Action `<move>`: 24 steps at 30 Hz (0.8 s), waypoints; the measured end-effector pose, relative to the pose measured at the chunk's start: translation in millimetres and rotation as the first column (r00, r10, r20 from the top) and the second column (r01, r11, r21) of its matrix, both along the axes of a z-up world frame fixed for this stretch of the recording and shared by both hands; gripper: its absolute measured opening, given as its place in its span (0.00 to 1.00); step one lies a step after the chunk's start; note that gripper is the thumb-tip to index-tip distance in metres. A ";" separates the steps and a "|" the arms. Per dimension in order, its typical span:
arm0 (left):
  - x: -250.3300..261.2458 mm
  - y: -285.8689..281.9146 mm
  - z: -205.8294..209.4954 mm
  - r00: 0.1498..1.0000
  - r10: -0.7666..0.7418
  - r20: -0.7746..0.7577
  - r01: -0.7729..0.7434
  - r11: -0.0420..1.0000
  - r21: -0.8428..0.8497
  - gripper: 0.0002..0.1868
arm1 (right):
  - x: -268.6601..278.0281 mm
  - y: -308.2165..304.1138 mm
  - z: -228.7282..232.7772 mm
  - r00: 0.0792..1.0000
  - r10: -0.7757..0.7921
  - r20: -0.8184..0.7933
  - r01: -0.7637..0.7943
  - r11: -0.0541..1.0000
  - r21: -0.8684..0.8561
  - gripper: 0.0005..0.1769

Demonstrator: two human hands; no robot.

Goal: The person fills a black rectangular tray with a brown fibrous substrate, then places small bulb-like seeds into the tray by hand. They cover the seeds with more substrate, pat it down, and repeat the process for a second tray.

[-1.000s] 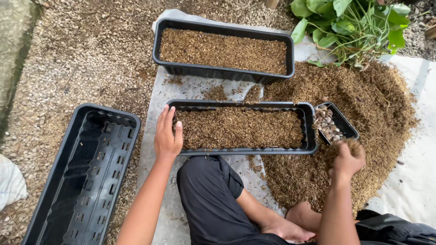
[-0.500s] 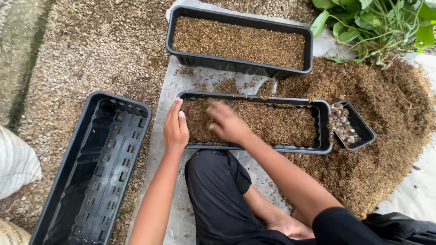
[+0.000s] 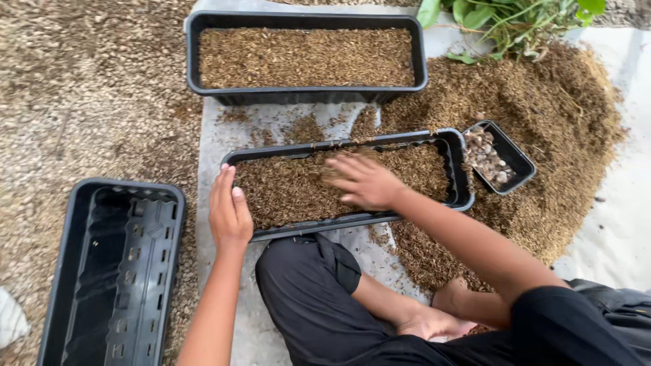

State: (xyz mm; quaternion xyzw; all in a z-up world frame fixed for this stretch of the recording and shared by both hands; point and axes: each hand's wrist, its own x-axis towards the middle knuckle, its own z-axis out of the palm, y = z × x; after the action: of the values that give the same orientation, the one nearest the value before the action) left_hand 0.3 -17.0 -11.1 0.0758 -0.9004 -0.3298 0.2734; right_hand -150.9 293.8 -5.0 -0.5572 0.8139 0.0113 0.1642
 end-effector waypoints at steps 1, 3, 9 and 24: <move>-1.2 -1.4 -0.5 1.000 -0.015 -0.006 0.015 1.000 0.007 0.23 | -5.3 28.4 6.2 1.000 -0.015 -0.006 0.015 1.000 0.007 0.36; 0.3 -2.8 -1.6 1.000 0.010 -0.005 -0.010 0.999 -0.043 0.22 | -9.7 86.6 19.3 0.981 -0.135 0.141 0.162 0.965 -0.207 0.26; -0.7 -3.1 0.0 0.998 -0.036 -0.046 0.035 0.999 -0.036 0.22 | -27.3 225.4 -6.0 0.566 -0.653 0.503 0.665 0.001 -0.747 0.13; -0.9 9.1 15.4 1.000 -0.025 -0.009 0.025 0.999 -0.038 0.23 | 87.1 139.8 -81.8 0.439 -0.894 -0.085 0.721 0.407 -0.561 0.38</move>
State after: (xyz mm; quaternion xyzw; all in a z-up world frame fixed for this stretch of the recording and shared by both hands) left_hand -0.6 -8.0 4.3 0.0577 -0.9061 -0.3164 0.2749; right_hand -63.8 433.6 -86.8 -0.0884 0.9741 -0.1518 -0.1423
